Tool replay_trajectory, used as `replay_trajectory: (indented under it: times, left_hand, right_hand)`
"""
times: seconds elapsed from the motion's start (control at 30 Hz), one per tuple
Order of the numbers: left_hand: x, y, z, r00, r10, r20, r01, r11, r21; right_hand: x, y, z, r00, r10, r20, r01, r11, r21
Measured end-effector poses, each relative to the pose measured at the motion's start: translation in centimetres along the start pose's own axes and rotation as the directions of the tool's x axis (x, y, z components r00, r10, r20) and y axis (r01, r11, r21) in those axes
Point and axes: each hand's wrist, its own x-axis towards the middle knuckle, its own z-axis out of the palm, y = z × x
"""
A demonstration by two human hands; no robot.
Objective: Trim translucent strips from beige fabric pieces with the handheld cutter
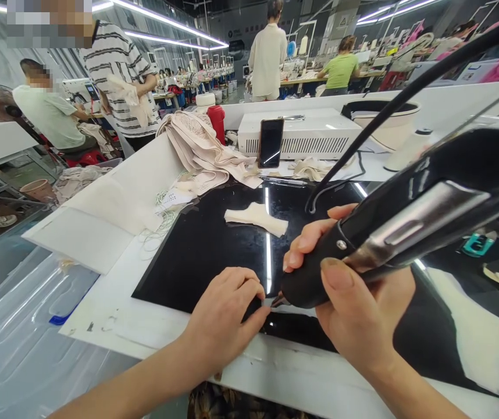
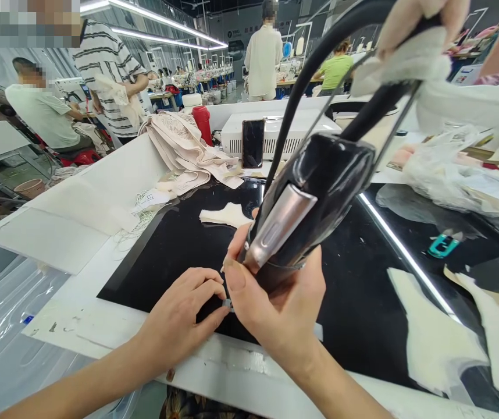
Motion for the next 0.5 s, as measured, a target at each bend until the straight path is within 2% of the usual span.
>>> replay_trajectory:
  times: [0.5]
  left_hand:
    - [-0.33,0.79,0.26,0.999,-0.049,0.015,0.050,0.997,-0.053]
  right_hand:
    - [0.00,0.16,0.35,1.000,0.000,-0.005,0.000,0.999,0.047]
